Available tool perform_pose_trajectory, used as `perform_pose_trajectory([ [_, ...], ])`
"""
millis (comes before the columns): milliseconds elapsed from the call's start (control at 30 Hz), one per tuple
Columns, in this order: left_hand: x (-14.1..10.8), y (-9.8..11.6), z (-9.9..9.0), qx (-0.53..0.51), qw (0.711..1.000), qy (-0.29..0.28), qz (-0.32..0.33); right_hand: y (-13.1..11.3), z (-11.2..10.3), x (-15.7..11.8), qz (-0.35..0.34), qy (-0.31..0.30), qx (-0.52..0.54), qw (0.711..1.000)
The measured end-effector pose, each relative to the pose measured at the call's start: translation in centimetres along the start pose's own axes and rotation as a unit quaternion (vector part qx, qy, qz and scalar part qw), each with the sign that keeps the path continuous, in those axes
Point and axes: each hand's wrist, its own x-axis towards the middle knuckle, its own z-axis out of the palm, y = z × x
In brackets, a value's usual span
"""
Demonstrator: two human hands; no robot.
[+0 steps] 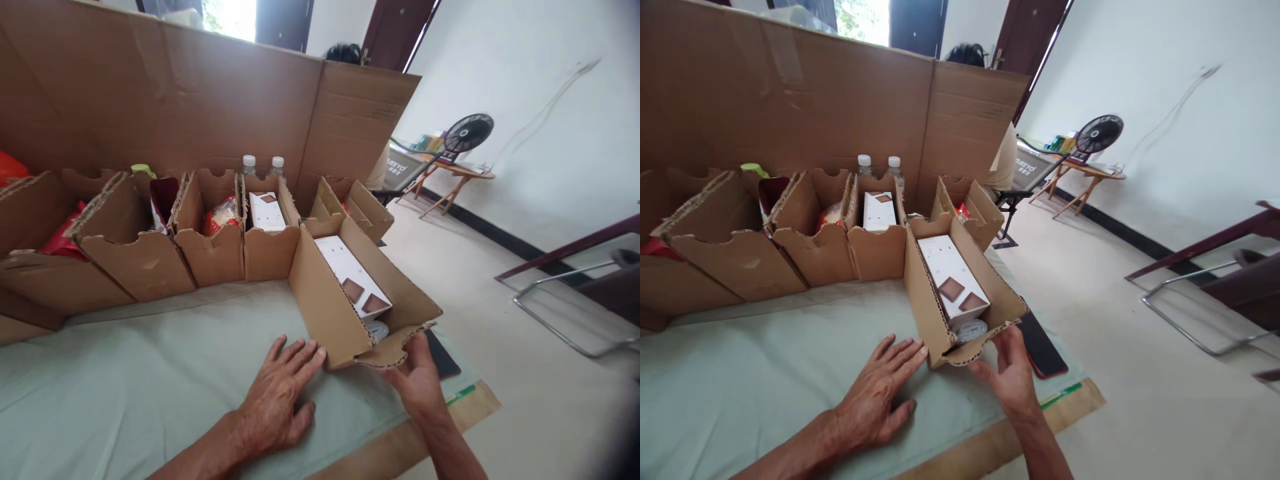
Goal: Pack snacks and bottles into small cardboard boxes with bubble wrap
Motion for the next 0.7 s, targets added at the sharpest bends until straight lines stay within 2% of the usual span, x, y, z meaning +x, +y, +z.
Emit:
perform_pose_trajectory([
  [167,0.0,0.1,0.1,-0.003,1.000,0.003,0.006,-1.2,-0.9,2.3,-0.022,-0.028,-0.004,0.999],
  [400,-0.1,0.1,0.1,0.008,1.000,0.003,-0.003,-0.7,-1.9,3.8,-0.037,-0.087,-0.018,0.995],
  [567,-0.1,0.0,0.4,0.016,1.000,-0.002,0.002,-0.7,-1.4,4.6,-0.026,-0.076,-0.008,0.997],
  [700,0.1,0.0,0.6,0.019,1.000,-0.001,-0.011,-0.6,-0.9,3.9,-0.025,-0.047,-0.013,0.999],
])
